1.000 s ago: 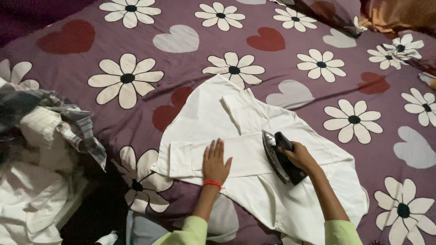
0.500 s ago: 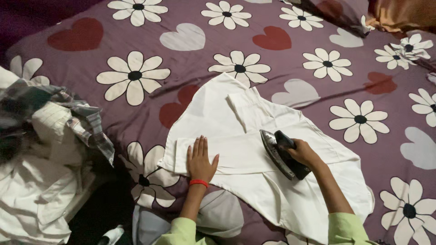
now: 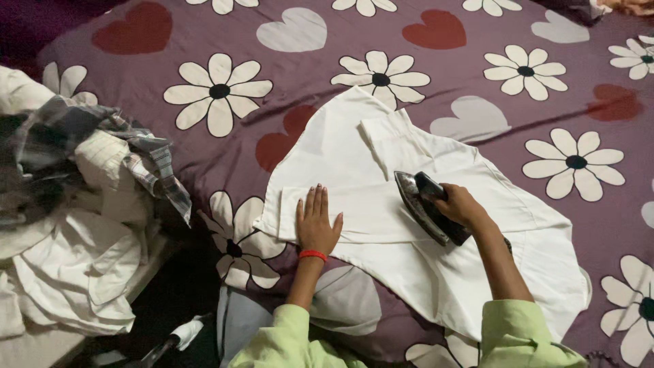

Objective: The person irons a white shirt laid out on a bed. They use an iron to smooth the sleeves, body, and collar, adjusting the shirt's position as needed.

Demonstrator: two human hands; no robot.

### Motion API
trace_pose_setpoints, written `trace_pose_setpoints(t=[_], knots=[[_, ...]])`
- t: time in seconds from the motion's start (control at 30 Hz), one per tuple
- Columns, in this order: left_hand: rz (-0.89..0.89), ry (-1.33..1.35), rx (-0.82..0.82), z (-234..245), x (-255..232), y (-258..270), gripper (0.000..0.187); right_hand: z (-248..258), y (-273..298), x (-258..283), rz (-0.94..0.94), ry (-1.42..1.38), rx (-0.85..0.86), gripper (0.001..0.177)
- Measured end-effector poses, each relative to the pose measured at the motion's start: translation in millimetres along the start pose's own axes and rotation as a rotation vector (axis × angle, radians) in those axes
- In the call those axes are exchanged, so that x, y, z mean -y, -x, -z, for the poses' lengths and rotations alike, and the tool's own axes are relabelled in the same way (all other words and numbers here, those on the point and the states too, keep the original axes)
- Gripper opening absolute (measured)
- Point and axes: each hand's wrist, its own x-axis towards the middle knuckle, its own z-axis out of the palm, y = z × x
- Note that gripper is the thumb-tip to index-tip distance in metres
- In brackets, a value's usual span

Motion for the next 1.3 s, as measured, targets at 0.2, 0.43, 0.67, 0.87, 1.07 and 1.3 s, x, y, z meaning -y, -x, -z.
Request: trace_pose_setpoints(t=[0.2,0.43,0.67,0.87,1.07,1.3], knots=[[0.007,0.0,0.023,9,-4,-3,0.079,14,15,11,-0.017,-0.032,0.062,0.034],[0.027,0.004,0.025,11,-7,-1,0.079,11,-2,36,0.052,0.051,0.081,0.035],[0.029,-0.031,0.05,8,-6,-3,0.08,2,-12,64,0.077,0.031,0.116,0.036],[0.001,-0.01,0.025,11,-3,-3,0.078,10,-9,41,0.071,0.056,0.169,0.038],[0.017,0.041,0.026,17,-4,-4,0.076,18,3,3,0.046,0.068,0.2,0.038],[0.041,0.041,0.043,18,-8,-6,0.075,10,-4,30,0.077,0.027,0.252,0.038]])
